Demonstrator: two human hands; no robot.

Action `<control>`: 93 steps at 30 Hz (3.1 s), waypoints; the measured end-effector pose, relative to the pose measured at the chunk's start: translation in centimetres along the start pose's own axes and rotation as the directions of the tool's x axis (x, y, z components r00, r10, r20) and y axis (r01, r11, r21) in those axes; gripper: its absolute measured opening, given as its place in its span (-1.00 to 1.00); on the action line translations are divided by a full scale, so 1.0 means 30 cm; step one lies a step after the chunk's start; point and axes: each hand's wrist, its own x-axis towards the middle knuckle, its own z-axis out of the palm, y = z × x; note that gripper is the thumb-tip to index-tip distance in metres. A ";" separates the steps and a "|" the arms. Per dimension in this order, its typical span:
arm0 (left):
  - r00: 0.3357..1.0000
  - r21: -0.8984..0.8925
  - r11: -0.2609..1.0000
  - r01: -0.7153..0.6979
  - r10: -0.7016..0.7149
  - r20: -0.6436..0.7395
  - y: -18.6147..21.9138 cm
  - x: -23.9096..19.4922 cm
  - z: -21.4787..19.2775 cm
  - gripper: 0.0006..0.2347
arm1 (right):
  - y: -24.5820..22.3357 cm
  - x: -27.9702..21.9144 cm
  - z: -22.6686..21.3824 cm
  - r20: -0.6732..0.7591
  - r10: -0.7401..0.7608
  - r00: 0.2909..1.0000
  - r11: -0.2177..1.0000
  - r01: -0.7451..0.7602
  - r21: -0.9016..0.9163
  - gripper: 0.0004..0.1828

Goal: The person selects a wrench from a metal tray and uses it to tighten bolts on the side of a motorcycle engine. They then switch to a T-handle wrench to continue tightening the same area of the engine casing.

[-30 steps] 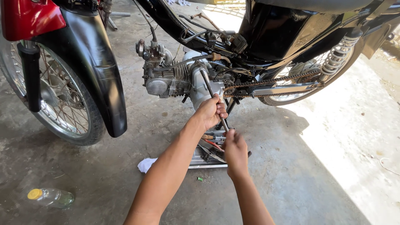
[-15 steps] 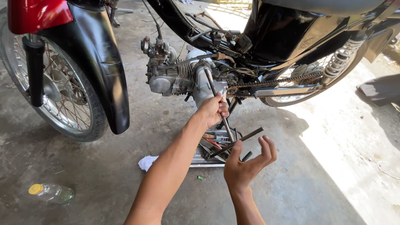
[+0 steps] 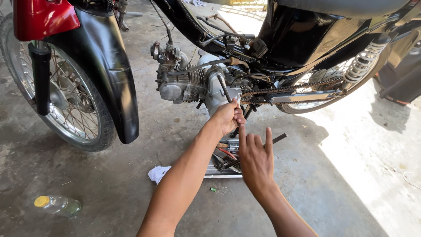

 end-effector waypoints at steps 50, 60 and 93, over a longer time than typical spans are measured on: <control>0.991 -0.035 0.999 -0.041 0.045 0.123 0.003 -0.016 -0.018 -0.72 | -0.012 0.045 0.114 -0.420 0.428 0.801 0.869 -0.236 0.436 -0.93; 0.992 0.151 0.982 -0.117 0.124 -0.036 0.101 -0.066 -0.035 -0.68 | -0.006 -0.014 0.150 -0.363 0.380 0.851 0.878 -0.208 0.432 -0.79; 0.939 0.475 0.876 0.083 0.090 -0.331 -0.145 -0.056 -0.292 -0.29 | -0.187 -0.453 0.528 0.237 0.428 0.873 0.606 -0.471 0.641 -0.68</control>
